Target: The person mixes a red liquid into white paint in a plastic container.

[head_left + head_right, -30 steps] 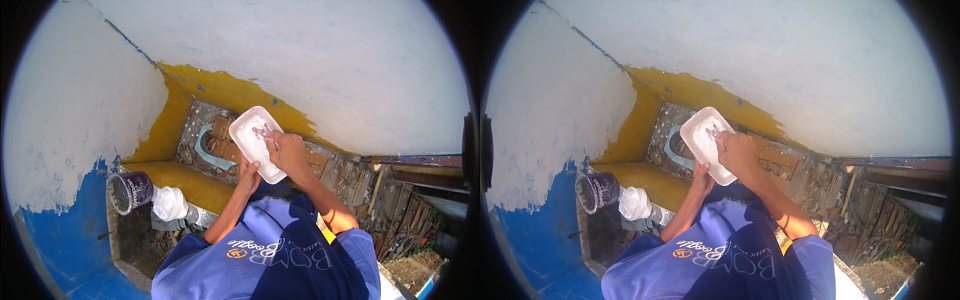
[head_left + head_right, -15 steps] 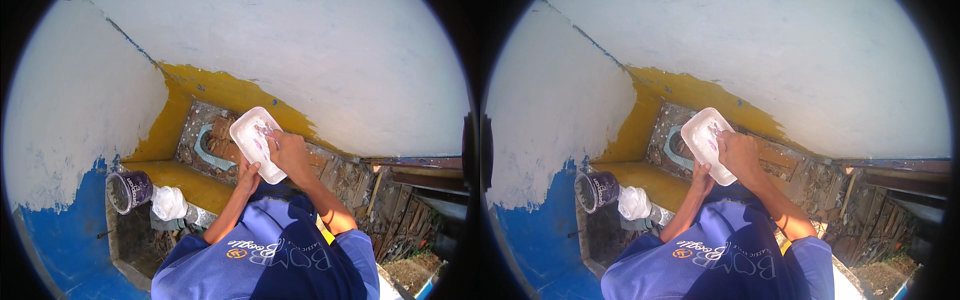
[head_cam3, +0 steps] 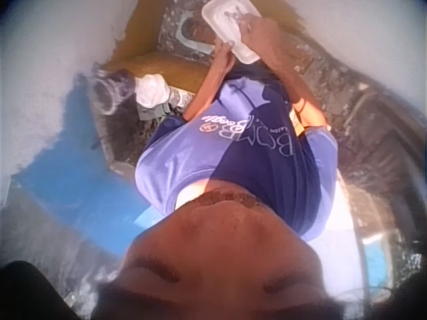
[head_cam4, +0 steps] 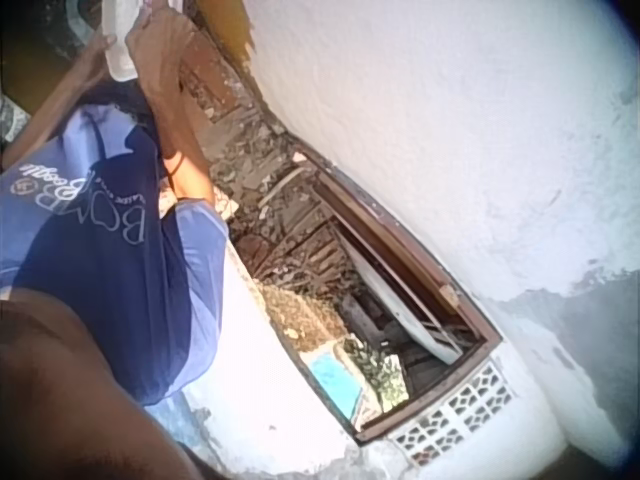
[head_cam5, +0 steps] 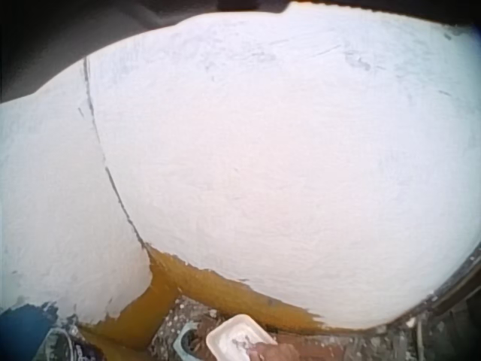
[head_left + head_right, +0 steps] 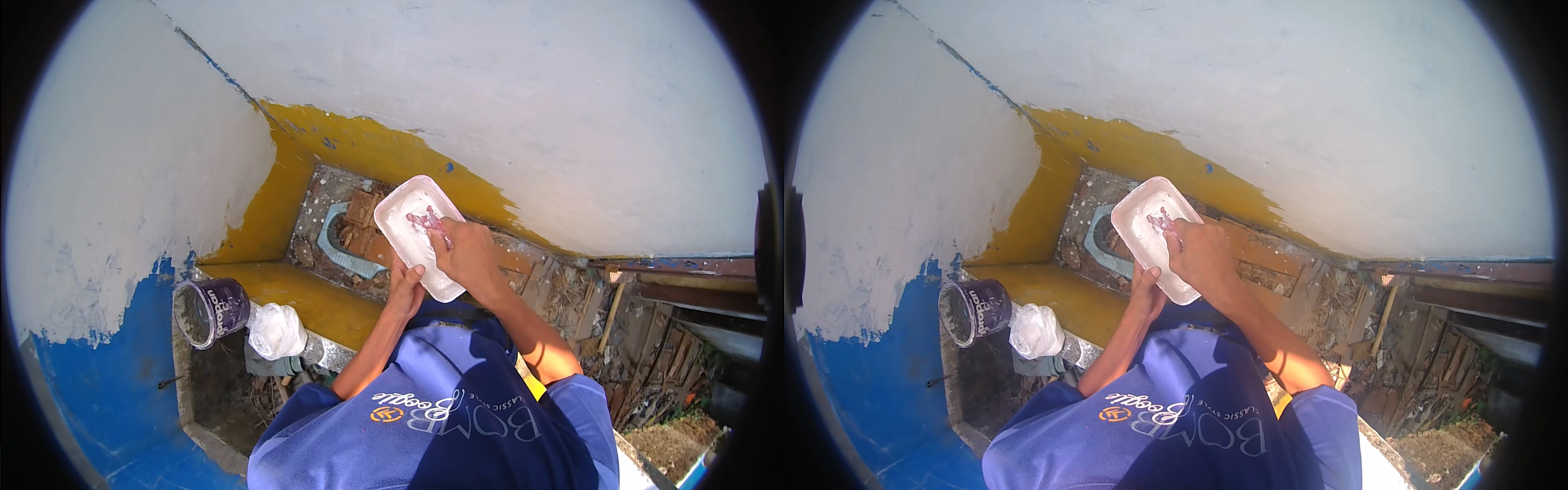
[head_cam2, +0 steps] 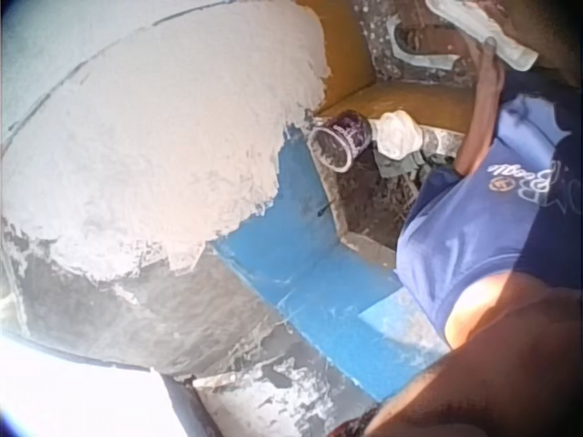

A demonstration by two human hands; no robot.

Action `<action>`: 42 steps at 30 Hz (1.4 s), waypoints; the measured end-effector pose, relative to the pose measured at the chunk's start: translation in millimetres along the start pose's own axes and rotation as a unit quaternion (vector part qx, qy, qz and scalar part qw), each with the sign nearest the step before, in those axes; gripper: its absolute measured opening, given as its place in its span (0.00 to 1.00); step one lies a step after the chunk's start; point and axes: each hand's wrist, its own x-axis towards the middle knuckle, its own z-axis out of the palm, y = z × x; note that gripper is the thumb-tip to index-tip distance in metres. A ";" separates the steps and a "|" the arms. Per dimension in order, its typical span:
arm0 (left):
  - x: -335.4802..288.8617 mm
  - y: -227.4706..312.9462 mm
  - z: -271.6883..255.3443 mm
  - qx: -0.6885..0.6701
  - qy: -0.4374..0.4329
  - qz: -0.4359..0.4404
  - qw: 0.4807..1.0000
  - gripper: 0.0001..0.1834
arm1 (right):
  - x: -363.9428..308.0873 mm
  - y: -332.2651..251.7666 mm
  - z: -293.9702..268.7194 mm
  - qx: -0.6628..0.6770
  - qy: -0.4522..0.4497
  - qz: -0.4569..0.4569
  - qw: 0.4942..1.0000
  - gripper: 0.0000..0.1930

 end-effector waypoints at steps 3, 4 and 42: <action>1.1 3.6 9.3 0.042 0.035 0.002 0.999 0.58 | 2.8 8.2 1.2 -0.050 0.021 0.023 0.998 0.11; 0.7 3.9 8.9 0.044 0.034 0.002 0.998 0.58 | 3.6 4.9 -1.6 -0.020 0.012 0.024 0.999 0.10; 5.1 10.8 -9.3 0.027 0.016 0.004 1.000 0.57 | 8.2 -3.2 2.6 -0.054 -0.006 -0.023 0.998 0.11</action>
